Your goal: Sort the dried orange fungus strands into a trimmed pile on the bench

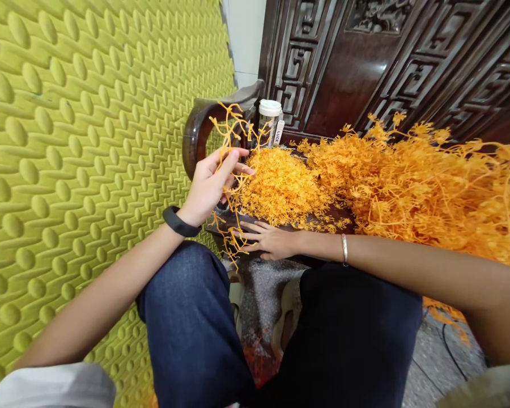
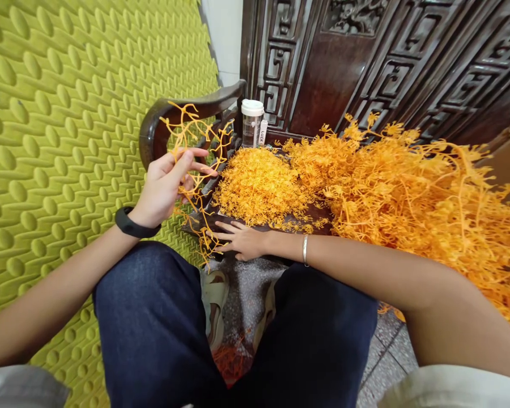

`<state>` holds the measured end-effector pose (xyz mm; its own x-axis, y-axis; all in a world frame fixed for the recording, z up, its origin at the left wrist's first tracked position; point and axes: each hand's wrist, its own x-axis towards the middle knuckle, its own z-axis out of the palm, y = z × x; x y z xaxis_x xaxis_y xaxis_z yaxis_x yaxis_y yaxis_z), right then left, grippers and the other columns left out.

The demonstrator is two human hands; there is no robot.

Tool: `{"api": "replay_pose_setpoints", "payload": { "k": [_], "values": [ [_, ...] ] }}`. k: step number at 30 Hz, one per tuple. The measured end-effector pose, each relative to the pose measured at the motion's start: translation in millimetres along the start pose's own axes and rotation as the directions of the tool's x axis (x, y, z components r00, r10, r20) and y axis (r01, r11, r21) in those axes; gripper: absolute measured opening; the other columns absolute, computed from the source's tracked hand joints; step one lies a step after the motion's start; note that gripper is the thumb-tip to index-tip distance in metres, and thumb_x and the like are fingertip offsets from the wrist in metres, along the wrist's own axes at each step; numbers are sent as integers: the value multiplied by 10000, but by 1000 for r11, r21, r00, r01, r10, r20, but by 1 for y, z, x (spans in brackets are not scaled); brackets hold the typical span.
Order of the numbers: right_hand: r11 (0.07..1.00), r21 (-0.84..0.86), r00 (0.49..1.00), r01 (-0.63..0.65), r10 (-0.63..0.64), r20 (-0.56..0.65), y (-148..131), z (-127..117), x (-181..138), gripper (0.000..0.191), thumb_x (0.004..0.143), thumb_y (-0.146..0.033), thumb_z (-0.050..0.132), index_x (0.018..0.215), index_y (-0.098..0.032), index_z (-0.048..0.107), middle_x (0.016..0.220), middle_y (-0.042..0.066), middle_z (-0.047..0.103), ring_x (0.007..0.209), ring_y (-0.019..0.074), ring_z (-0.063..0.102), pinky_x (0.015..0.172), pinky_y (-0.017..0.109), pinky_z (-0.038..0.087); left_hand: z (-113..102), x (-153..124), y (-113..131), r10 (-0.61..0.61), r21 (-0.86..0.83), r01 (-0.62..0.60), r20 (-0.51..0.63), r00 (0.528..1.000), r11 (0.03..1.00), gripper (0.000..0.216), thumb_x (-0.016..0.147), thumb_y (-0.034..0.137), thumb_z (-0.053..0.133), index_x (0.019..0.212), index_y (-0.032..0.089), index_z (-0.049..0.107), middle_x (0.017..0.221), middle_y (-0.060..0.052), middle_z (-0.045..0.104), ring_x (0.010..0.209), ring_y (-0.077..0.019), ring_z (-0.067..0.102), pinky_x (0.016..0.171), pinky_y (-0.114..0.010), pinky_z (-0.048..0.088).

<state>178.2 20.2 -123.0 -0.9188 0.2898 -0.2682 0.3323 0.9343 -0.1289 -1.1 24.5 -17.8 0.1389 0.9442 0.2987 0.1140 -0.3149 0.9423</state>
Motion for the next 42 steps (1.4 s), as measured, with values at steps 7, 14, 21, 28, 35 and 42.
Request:
{"api": "replay_pose_setpoints", "payload": {
  "k": [7,14,21,28,35,42],
  "values": [
    [998,-50,998,36,-38,-54,-4,5,9,653,768,-140,559,1393,-175,373,1545,75,90,1416,332,49,1091,574,201,2,0,3,-22,-34,22,1,1000,999,298,897,393,447,1066,190,584,866,-37,691,367,-29,345,303,-183,263],
    [998,-54,999,33,-34,-13,-3,4,13,643,806,-145,503,1419,-150,311,1542,56,105,1422,296,61,1103,557,198,0,0,0,-3,-84,2,-18,1000,996,281,897,368,462,1047,169,592,845,-45,698,353,-23,319,290,-158,267],
    [998,-54,999,27,-26,24,-2,4,14,630,827,-114,428,1435,-137,265,1536,49,122,1425,267,73,1113,543,181,0,3,-7,41,-112,-44,-36,999,993,267,900,354,463,1018,159,604,792,-43,697,324,-16,323,268,-135,259],
    [998,-53,1000,15,-14,25,-4,3,15,621,828,-92,412,1431,-135,271,1530,57,166,1425,260,81,1108,544,190,1,3,-5,34,-111,-39,-42,999,993,252,910,329,452,1018,156,600,800,-49,699,324,-16,320,264,-126,263],
    [996,-81,999,33,-34,-15,0,7,16,566,838,-95,400,1400,-123,343,1514,70,233,1418,277,113,1105,523,197,4,7,-2,50,-116,-60,-84,995,991,268,927,327,415,1028,154,593,806,-41,697,305,-2,313,268,-123,259],
    [995,-96,1000,20,-20,-1,0,3,14,579,821,-110,439,1394,-123,351,1513,81,228,1409,263,170,1090,512,243,2,1,3,55,-57,-58,-53,997,997,270,912,351,449,1004,155,610,777,-37,697,306,-10,329,270,-132,264]
  ]
}}
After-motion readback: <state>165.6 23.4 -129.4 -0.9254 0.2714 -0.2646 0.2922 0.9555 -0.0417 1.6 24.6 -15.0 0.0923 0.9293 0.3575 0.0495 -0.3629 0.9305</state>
